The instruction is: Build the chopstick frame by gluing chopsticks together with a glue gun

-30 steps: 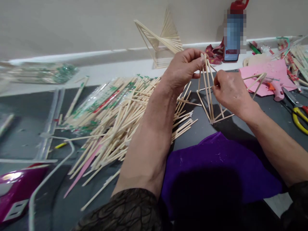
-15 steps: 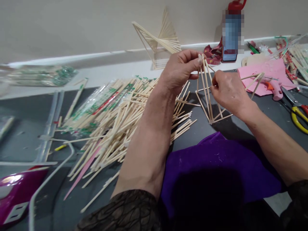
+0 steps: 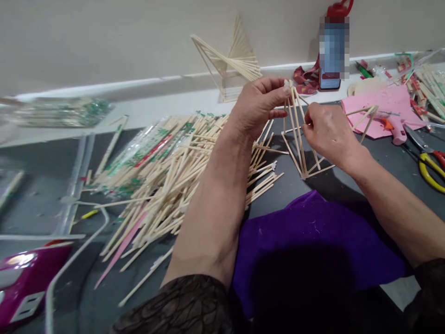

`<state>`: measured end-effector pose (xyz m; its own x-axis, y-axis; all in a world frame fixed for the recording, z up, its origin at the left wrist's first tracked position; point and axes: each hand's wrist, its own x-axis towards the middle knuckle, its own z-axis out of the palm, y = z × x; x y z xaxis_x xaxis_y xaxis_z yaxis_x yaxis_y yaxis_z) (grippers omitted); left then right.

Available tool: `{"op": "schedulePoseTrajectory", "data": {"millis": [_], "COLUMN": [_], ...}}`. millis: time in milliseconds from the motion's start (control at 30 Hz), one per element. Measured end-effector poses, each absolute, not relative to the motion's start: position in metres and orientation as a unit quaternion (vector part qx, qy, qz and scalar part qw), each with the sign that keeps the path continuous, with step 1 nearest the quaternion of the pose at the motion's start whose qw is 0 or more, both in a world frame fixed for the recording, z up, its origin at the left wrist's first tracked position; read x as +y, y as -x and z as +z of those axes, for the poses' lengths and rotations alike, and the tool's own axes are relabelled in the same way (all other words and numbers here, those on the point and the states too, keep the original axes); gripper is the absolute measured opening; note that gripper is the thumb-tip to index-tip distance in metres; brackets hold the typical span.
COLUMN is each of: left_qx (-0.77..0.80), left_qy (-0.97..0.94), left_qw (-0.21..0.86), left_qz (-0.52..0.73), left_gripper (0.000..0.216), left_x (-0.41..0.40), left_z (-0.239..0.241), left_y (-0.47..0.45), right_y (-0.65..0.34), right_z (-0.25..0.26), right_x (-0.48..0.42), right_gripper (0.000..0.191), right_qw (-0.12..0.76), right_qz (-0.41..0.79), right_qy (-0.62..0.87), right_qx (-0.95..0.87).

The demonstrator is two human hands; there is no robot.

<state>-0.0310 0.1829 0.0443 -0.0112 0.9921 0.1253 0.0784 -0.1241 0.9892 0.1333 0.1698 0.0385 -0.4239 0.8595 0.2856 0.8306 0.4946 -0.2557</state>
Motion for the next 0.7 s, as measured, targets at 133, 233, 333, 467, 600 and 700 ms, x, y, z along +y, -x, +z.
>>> {"op": "schedulePoseTrajectory", "data": {"millis": [133,233,333,467,600,700], "left_qx": [0.502,0.498,0.518,0.576,0.599,0.591], "left_qy": [-0.536,-0.525,-0.501,-0.492,-0.522,-0.510], "left_qw": [0.447,0.452,0.431,0.380,0.421,0.480], "left_qz": [0.511,0.521,0.542,0.531,0.437,0.400], "left_gripper": [0.021,0.022,0.022,0.027,0.036,0.034], "left_x": [0.183,0.186,0.188,0.179,0.164,0.161], "left_z": [0.045,0.043,0.041,0.043,0.044,0.038], "left_y": [0.030,0.031,0.034,0.038,0.036,0.032], "right_y": [-0.133,-0.133,-0.132,-0.133,-0.135,-0.135], "right_z": [0.036,0.034,0.036,0.037,0.036,0.035], "right_x": [0.171,0.170,0.169,0.170,0.174,0.174], "right_gripper": [0.024,0.025,0.024,0.022,0.021,0.022], "right_qw": [0.203,0.210,0.199,0.189,0.202,0.205], "right_qz": [0.028,0.015,0.017,0.033,0.036,0.036], "right_qy": [0.494,0.492,0.502,0.501,0.485,0.483], "right_qx": [-0.845,-0.845,-0.842,-0.844,-0.850,-0.850]}}
